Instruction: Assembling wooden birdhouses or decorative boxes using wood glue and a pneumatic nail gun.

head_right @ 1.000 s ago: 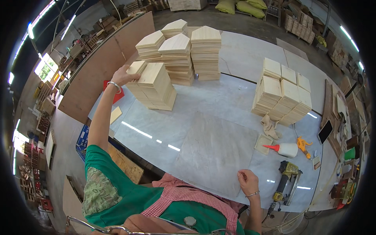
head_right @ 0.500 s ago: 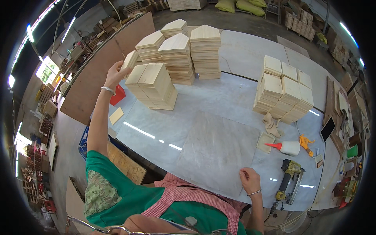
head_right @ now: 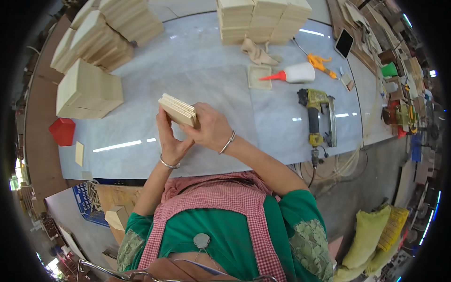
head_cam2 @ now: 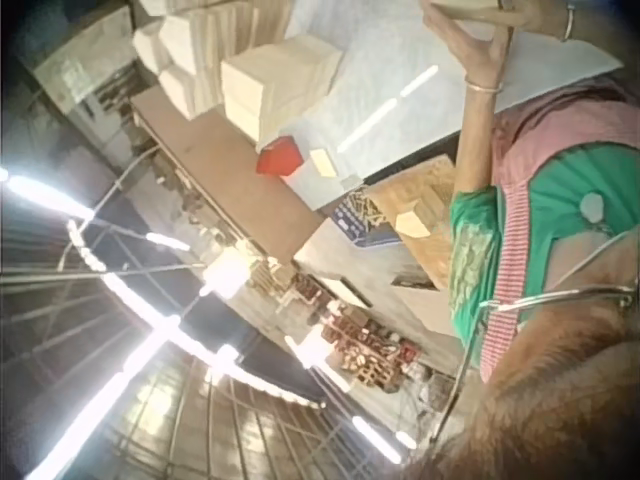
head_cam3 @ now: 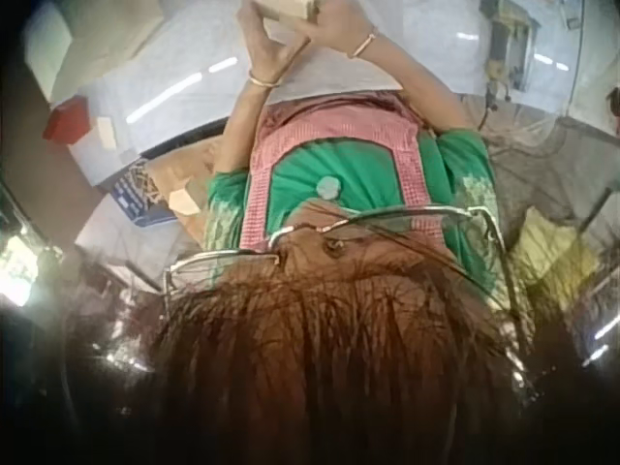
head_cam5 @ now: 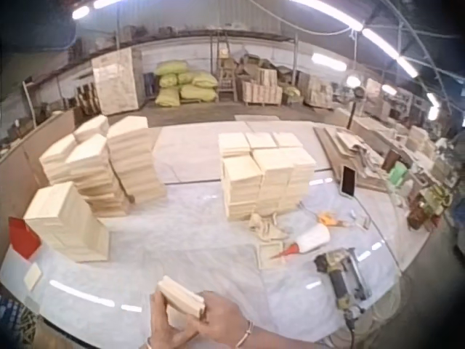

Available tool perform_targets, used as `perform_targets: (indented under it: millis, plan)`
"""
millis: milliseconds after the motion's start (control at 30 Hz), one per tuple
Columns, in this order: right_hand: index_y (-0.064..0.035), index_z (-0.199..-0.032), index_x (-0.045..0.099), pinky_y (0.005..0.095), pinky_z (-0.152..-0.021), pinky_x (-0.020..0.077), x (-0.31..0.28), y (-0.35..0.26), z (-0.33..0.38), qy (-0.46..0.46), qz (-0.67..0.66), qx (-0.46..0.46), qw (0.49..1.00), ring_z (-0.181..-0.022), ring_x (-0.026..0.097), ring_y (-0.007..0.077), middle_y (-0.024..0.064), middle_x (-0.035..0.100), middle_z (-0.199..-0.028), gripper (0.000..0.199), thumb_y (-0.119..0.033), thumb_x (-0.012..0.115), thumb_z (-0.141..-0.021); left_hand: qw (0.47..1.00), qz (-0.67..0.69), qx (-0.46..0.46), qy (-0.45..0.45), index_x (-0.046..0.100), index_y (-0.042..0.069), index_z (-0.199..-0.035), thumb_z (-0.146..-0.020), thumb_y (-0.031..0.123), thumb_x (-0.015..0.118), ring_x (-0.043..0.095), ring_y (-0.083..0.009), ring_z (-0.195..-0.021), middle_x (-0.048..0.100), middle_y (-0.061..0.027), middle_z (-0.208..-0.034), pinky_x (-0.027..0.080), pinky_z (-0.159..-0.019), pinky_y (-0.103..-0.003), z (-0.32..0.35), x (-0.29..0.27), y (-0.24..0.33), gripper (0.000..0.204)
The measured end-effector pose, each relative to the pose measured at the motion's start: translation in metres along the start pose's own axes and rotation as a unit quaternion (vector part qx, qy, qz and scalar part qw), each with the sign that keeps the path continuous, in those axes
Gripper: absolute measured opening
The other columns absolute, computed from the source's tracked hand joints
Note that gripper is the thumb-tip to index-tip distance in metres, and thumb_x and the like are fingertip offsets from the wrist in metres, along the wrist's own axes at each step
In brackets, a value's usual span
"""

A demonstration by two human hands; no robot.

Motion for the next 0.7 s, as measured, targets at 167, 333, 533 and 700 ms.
perform_targets:
  millis: [167,333,533,700]
  plan:
    - [-0.0053,-0.106,0.060,0.0349,-0.077,0.0485,0.000,0.030,0.020,-0.143,0.055,-0.064,0.986,-0.091,0.059,0.0278,0.0112,0.061,-0.103,0.037,-0.014,0.070,-0.072,0.978,0.067,-0.078,-0.183,0.038,0.003,-0.138,-0.067,0.020,0.083,0.053,-0.0286,-0.113,0.053,-0.0166,-0.124,0.043,-0.096,-0.037,0.012,0.014,-0.020,0.086]
    - [-0.0052,-0.117,0.053,0.0371,-0.083,0.0465,-0.003,0.041,0.028,-0.124,0.050,-0.026,0.991,-0.096,0.055,0.0288,0.0101,0.061,-0.106,0.049,-0.012,0.068,-0.070,0.960,0.143,-0.113,-0.212,0.040,0.007,-0.138,-0.076,0.015,0.076,0.053,-0.0269,-0.118,0.056,-0.0142,-0.125,0.042,-0.099,-0.037,0.017,0.026,-0.024,0.072]
    - [-0.0034,-0.128,0.043,0.0405,-0.093,0.0403,0.003,0.049,0.029,-0.076,0.072,-0.004,0.994,-0.103,0.050,0.0322,0.0142,0.057,-0.111,0.065,-0.015,0.067,-0.069,0.945,0.205,-0.169,-0.193,0.042,0.004,-0.134,-0.082,0.013,0.070,0.055,-0.0256,-0.115,0.058,-0.0139,-0.123,0.043,-0.097,-0.036,0.024,0.043,-0.023,0.059]
    - [-0.0019,-0.131,0.037,0.0430,-0.096,0.0364,0.005,0.055,0.034,-0.086,0.070,0.015,0.994,-0.109,0.046,0.0347,0.0185,0.053,-0.114,0.070,-0.017,0.067,-0.069,0.942,0.191,-0.155,-0.227,0.042,0.002,-0.130,-0.083,0.013,0.070,0.056,-0.0251,-0.114,0.058,-0.0139,-0.122,0.044,-0.097,-0.035,0.029,0.046,-0.031,0.056]
Point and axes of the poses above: each hand's wrist, its own z-axis away from the middle knuckle, its own x-axis out of the palm, y = z × x, the point moved 7 cm from there along -z, towards the middle knuckle
